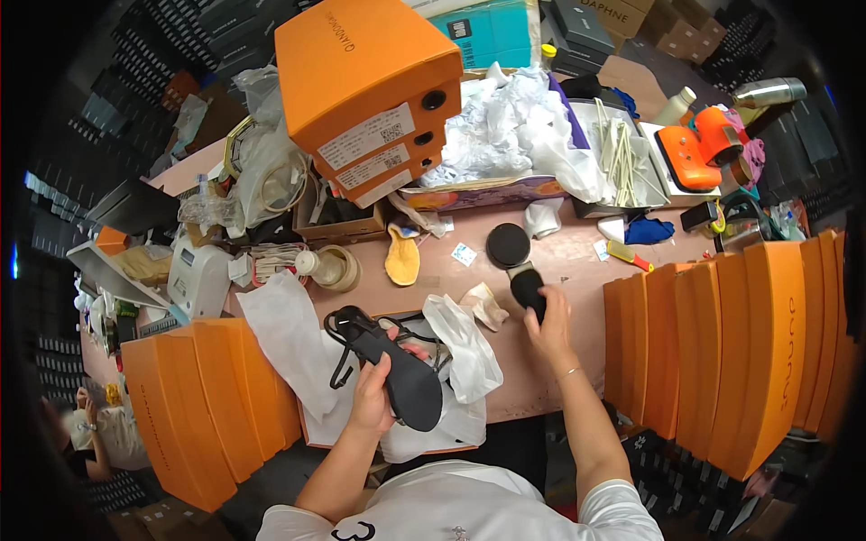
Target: Packing high-heeled shoes into boxes and wrapping them in tissue paper.
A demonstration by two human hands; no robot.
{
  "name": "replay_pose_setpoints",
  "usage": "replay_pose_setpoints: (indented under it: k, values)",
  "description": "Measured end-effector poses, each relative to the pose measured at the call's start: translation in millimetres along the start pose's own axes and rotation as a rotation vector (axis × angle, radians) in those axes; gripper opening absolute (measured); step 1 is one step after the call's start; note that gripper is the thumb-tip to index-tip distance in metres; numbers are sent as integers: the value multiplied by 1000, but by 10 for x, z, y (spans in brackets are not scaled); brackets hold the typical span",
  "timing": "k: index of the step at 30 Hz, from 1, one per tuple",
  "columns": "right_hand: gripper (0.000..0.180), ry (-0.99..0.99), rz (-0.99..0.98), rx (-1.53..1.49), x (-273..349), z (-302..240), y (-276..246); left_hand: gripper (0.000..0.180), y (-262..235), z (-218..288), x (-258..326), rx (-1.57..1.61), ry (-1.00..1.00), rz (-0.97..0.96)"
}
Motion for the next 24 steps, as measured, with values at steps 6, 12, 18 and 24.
replay_pose_setpoints:
  k: [6,12,18,24]
  values:
    - [49,-131,-93,228,-977,-44,325,53,138,40,-52,-18,-22,-13]
    - [36,-227,-114,-278,-549,-1420,-403,52,-300,116,120,226,17,164]
    - [34,-976,-398,-240,667,-2697,-568,41,-387,160,337,313,-32,272]
    - [23,-986,-186,-286,1079,-3132,-851,37,-526,303,651,310,-34,349]
Point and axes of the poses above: each hand's wrist, its own x-axis away from the middle knuckle, its own y-axis out of the palm, z = x × y, the point moved 5 cm from there along -x, towards the middle knuckle, and after that the axes turned 6 degrees about x, right-handed, at the moved point
